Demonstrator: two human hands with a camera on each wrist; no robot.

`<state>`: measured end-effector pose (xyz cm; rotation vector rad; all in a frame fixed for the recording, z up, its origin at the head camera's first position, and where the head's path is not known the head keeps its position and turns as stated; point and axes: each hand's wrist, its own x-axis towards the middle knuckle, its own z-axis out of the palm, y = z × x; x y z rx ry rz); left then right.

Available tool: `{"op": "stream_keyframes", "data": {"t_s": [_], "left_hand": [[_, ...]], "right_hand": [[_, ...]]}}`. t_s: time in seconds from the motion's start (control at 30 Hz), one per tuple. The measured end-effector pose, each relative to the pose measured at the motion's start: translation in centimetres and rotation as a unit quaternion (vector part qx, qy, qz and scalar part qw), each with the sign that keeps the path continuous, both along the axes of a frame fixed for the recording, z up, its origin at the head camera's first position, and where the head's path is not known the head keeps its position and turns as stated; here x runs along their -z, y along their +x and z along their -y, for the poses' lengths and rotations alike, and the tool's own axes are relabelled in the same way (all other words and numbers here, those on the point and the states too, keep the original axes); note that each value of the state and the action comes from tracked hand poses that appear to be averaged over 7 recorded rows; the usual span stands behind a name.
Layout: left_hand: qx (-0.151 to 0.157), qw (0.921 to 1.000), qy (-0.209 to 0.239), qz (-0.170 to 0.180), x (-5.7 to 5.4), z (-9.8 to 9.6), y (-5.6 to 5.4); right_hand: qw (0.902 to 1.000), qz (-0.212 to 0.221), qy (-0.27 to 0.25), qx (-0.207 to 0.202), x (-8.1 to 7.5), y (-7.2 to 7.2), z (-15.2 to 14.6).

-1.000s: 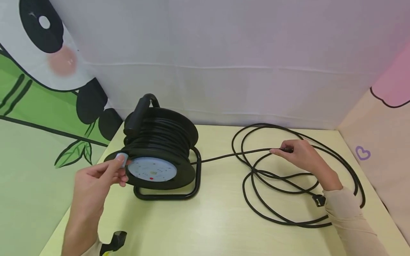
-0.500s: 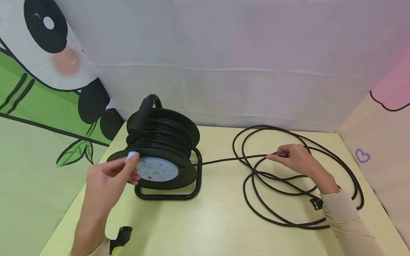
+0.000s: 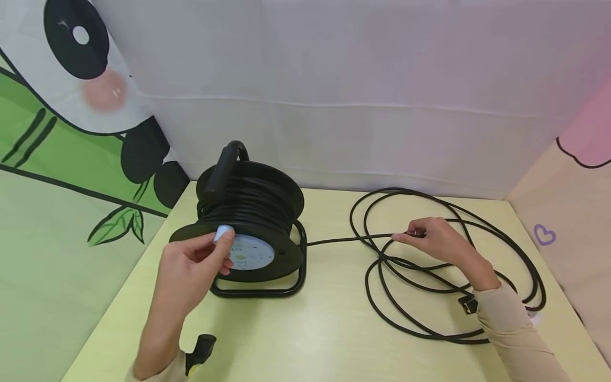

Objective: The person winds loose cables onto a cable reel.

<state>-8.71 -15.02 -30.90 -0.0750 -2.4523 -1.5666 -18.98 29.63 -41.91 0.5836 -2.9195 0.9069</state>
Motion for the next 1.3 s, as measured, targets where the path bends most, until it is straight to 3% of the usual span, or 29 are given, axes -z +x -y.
{"op": "stream_keyframes", "data": {"t_s": [0.33,0.57,0.73,1.1,1.3], "left_hand": [[0.029,0.9970,0.071,0.000,0.8,-2.9,-0.4],[0.069,0.9866,0.148,0.002,1.4,-4.2,-0.9],[0.085,0.9806,0.176,0.012,1.8,-5.1,-1.1],[0.118,0.9705,0.195,0.080,4.3,-8.3,-1.5],[0.127,0.9710,0.175,0.101,6.3,-9.8,-1.7]], "right_hand": [[0.9998,0.011,-0.003,-0.016,0.6,-0.1,-0.3],[0.9995,0.013,0.002,-0.028,0.2,-0.2,-0.5],[0.9996,0.009,0.008,-0.026,-0.2,-0.1,-0.9],[0.9983,-0.052,0.011,-0.023,-1.2,0.9,-1.9],[0.9919,-0.121,0.023,-0.030,-2.5,1.7,-2.8]]}}
